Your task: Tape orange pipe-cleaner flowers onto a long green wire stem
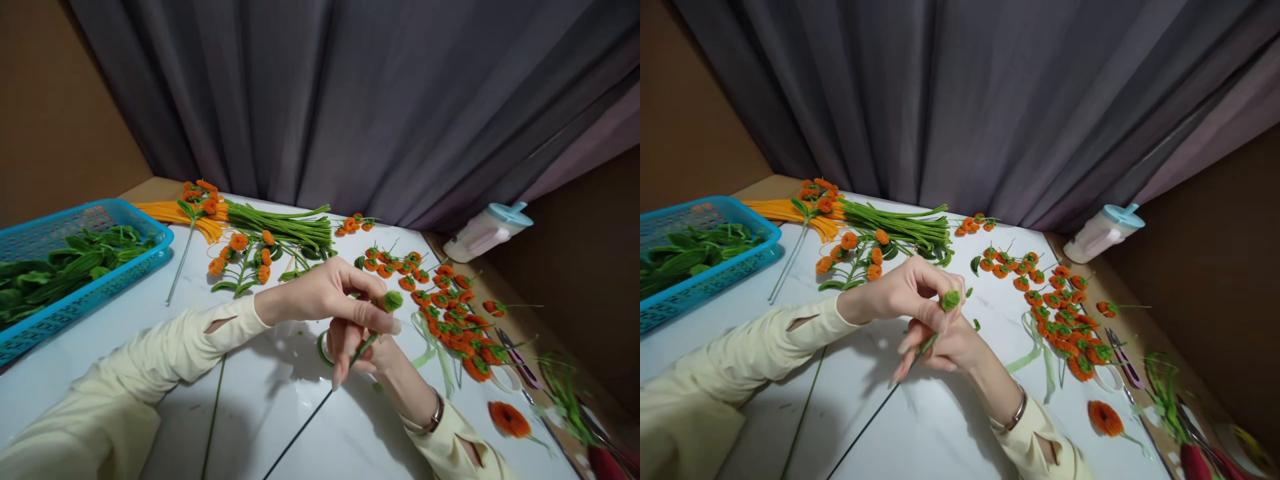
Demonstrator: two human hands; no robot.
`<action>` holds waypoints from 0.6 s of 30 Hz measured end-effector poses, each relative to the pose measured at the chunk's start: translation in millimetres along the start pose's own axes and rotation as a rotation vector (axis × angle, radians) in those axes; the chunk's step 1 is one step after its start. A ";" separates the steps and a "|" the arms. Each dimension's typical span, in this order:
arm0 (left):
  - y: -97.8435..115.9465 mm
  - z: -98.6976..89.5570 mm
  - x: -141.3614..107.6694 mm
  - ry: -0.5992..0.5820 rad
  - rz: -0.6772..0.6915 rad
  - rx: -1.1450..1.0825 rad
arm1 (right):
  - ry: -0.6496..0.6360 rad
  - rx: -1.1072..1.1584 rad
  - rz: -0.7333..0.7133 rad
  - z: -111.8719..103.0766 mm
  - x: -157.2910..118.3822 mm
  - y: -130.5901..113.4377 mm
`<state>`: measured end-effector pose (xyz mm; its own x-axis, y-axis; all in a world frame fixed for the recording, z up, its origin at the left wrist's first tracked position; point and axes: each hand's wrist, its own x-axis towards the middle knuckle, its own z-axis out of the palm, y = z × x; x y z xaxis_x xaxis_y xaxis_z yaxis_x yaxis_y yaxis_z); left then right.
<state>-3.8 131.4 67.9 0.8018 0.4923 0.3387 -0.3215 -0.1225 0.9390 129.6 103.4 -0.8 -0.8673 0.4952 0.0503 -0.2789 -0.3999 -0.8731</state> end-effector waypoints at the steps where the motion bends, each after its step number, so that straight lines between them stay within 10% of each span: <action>1: -1.1 0.4 0.2 -0.011 0.014 -0.004 | -0.018 -0.033 0.035 -1.6 0.2 1.3; 7: -4.5 4.0 0.9 -0.039 0.025 -0.002 | 0.102 -0.193 0.173 4.2 -2.0 -3.7; 18: 28.1 -20.9 -5.5 0.301 -0.096 0.625 | 0.656 -0.108 -0.216 31.3 0.5 -34.2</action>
<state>-27.8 143.3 91.2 0.6084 0.7320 0.3065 0.1662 -0.4951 0.8528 125.8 93.2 44.3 -0.3596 0.9320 -0.0455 -0.3448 -0.1780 -0.9217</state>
